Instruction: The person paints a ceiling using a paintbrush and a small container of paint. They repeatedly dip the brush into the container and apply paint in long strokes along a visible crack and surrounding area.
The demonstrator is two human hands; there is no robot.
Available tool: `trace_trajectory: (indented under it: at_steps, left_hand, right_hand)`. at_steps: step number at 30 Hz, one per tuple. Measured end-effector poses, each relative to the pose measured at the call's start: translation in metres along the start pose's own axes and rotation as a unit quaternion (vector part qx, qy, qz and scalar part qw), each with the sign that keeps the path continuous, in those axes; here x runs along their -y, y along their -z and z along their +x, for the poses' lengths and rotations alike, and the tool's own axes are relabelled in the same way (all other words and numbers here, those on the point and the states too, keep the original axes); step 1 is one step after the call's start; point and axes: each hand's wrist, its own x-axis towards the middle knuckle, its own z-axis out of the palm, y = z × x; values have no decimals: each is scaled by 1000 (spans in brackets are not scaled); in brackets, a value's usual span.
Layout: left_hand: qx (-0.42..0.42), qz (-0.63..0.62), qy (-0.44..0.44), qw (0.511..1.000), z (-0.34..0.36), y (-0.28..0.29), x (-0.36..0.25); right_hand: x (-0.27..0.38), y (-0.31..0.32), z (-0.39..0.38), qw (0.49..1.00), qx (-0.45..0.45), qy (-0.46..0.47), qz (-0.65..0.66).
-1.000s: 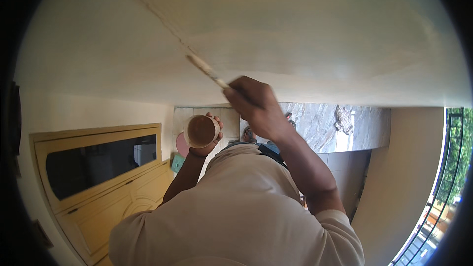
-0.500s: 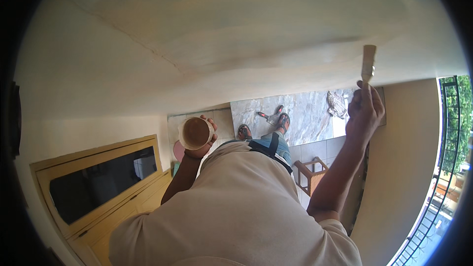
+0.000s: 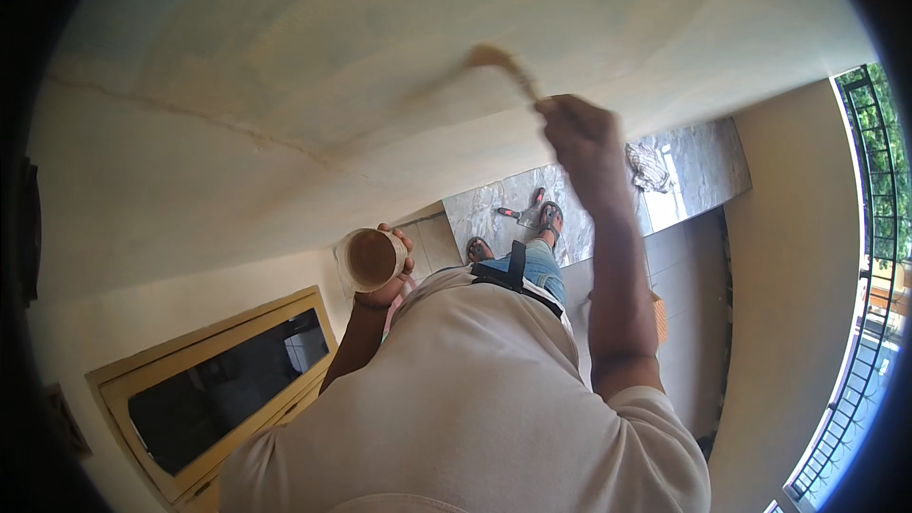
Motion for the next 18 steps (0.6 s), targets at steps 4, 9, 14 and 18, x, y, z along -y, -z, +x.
trace_trajectory:
  at_steps: [4, 9, 14, 18]
  left_hand:
    - [-15, -14, 1, 1000, -8, 1, 2]
    - [-24, -5, 13, 1000, -2, -5, 8]
    - [-8, 15, 41, 999, 9, 1, -1]
    - [-29, 9, 34, 999, 9, 13, 0]
  right_hand:
    - [-13, 64, 2, 963, -267, 34, -5]
    - [-58, -24, 3, 930, -173, 175, -275]
    - [-41, -94, -56, 946, 201, 146, -207]
    - [-48, -73, -57, 946, 151, 220, -184]
